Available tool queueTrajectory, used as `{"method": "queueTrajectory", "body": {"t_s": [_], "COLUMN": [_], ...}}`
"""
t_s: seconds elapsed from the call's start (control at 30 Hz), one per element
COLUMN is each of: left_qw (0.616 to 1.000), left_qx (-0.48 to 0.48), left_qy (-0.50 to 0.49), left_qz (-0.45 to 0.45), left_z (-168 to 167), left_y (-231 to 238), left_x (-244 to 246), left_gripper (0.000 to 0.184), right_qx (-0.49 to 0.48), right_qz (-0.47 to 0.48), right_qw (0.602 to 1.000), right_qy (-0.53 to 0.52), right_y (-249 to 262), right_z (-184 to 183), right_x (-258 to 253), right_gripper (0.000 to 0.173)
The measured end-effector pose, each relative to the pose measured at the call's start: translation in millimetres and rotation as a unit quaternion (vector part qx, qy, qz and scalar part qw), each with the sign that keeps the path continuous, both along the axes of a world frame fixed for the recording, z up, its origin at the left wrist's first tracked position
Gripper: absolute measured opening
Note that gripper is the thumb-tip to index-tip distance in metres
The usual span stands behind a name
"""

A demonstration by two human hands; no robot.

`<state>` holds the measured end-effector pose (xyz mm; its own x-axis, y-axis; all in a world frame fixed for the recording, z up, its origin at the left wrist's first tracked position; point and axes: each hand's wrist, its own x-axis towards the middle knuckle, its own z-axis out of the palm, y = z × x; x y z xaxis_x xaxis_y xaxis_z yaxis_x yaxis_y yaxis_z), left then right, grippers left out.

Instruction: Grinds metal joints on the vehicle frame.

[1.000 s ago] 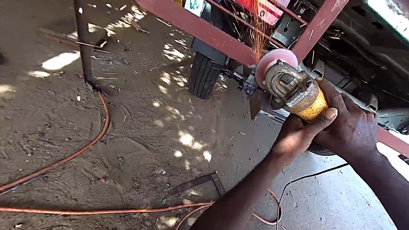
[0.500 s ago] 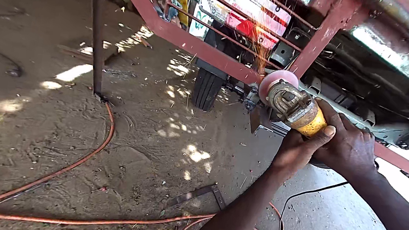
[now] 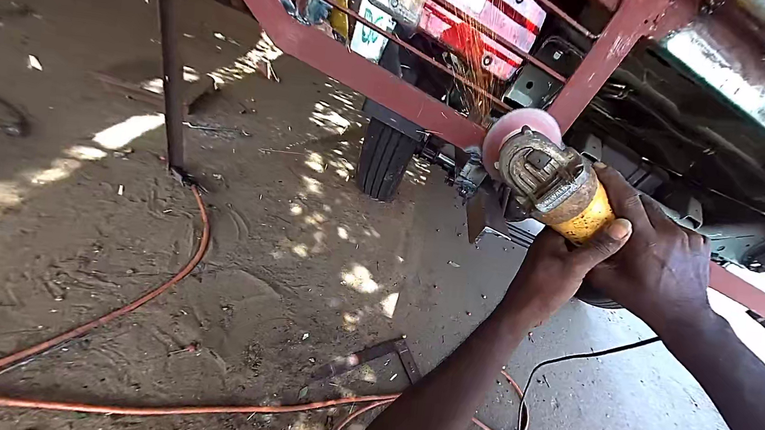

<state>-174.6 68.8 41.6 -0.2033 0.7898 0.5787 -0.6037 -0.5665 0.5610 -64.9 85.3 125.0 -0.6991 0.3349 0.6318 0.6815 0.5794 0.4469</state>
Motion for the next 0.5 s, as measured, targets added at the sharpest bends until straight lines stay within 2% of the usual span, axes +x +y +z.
{"method": "queueTrajectory", "body": {"t_s": [0.5], "left_qw": [1.0], "left_qx": [0.011], "left_qy": [-0.009], "left_qz": [-0.019], "left_z": [-4.8], "left_y": [1.6], "left_x": [3.0], "left_gripper": [0.041], "right_qx": [0.004], "right_qz": [-0.002], "right_qw": [1.0], "right_qy": [0.004], "right_y": [-0.9], "right_z": [-7.6], "right_x": [4.5], "right_gripper": [0.082]}}
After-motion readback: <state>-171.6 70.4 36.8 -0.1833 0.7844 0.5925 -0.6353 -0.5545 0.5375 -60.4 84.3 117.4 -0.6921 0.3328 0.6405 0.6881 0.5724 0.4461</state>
